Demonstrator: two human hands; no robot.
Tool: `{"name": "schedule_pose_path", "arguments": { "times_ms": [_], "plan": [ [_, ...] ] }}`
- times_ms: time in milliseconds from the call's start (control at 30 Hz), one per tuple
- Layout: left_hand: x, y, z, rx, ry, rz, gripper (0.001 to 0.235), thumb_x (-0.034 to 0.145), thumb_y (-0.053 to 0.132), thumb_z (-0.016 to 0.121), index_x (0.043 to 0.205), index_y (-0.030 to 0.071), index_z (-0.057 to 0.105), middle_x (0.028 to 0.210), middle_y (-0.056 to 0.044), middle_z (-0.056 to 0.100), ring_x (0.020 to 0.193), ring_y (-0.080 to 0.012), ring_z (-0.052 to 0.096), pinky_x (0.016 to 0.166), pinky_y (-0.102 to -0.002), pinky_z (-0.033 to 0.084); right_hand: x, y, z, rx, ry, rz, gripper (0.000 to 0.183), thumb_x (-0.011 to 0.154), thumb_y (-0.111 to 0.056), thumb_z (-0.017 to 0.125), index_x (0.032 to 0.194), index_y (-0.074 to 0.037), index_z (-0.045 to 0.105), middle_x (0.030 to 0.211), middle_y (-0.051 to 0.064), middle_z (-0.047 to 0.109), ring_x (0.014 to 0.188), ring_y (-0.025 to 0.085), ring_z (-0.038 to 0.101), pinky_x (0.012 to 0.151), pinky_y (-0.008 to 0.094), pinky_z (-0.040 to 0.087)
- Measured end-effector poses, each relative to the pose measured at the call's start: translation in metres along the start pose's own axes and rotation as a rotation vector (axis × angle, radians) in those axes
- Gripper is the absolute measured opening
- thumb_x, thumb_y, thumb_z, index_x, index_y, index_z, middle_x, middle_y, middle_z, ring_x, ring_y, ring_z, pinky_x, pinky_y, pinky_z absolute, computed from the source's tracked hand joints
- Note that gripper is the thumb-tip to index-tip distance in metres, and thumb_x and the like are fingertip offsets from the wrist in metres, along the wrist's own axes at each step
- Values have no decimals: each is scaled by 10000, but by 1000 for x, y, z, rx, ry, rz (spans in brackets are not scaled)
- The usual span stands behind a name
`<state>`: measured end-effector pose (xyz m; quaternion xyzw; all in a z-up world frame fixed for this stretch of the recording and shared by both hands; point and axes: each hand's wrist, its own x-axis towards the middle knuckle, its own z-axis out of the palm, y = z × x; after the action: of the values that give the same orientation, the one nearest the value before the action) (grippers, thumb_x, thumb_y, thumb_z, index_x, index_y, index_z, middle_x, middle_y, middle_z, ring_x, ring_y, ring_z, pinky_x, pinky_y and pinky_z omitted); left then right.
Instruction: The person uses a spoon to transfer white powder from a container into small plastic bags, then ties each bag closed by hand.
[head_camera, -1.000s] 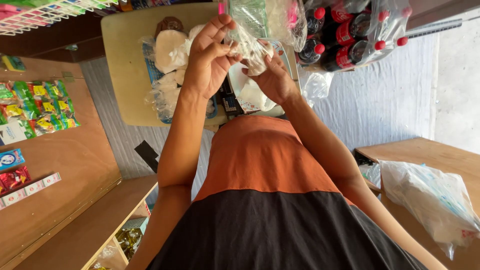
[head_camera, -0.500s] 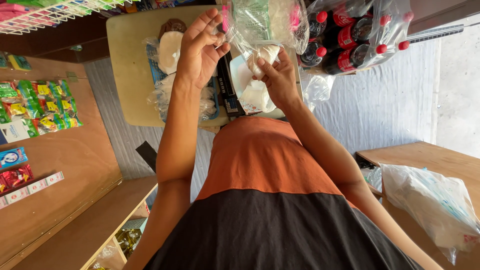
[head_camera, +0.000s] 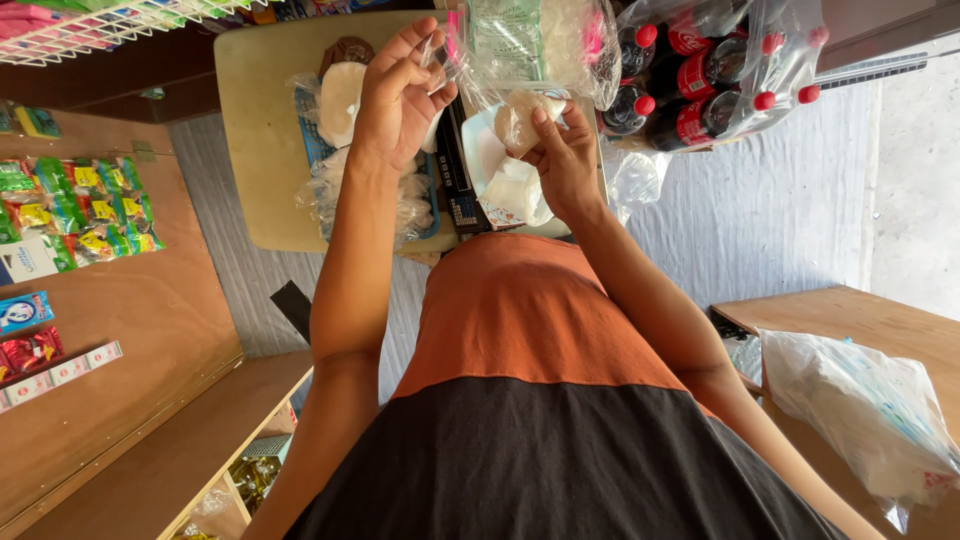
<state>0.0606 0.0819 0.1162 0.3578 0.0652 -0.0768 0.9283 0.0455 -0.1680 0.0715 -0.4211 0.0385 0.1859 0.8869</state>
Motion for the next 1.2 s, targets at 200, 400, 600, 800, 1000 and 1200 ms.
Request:
{"name": "schedule_pose_path", "arguments": {
  "times_ms": [200,400,600,800,1000,1200],
  "plan": [
    [1,0,0,1,35,-14,487,898,-26,542,1378,48,558,1290,-36,569,856,-107,535,932,-364,519,0,-2,2,-33,22,2,211,1051,-182,665,1211,-58,607,1159,150,747,1017,235,756,860,399,636],
    [0,0,-2,0,-1,11,463,913,-30,534,1372,22,579,1273,-46,567,835,-110,514,923,-359,529,0,-3,2,-30,21,11,235,1049,-188,673,1226,-52,602,1155,149,750,1014,234,753,871,393,630],
    [-15,7,20,79,-134,31,381,892,-74,507,1237,18,641,1165,-72,627,843,-132,540,889,-355,553,3,2,-14,-134,-17,114,389,1063,-144,691,1413,-71,537,1299,162,658,1194,236,661,1017,393,547],
    [-35,14,14,356,-197,0,321,897,-135,527,1157,5,653,998,-18,603,757,-69,494,780,-258,468,-2,-7,16,-827,-153,-126,806,914,-101,862,1567,-101,389,1635,118,424,1518,285,406,1184,457,436],
    [-54,42,19,616,-320,-33,286,899,-129,490,1101,-1,648,1081,-2,657,879,-42,595,815,-229,530,11,-5,62,-1178,-535,-412,875,849,-191,961,1540,-23,451,1548,231,492,1462,398,413,1164,464,403],
    [-79,47,4,828,-162,83,367,1023,-23,604,1384,43,623,1221,-26,628,838,-66,551,745,-253,479,10,4,71,-1131,-469,-49,202,962,-191,850,1054,-22,789,911,82,779,802,163,644,736,322,530]
  ]
}}
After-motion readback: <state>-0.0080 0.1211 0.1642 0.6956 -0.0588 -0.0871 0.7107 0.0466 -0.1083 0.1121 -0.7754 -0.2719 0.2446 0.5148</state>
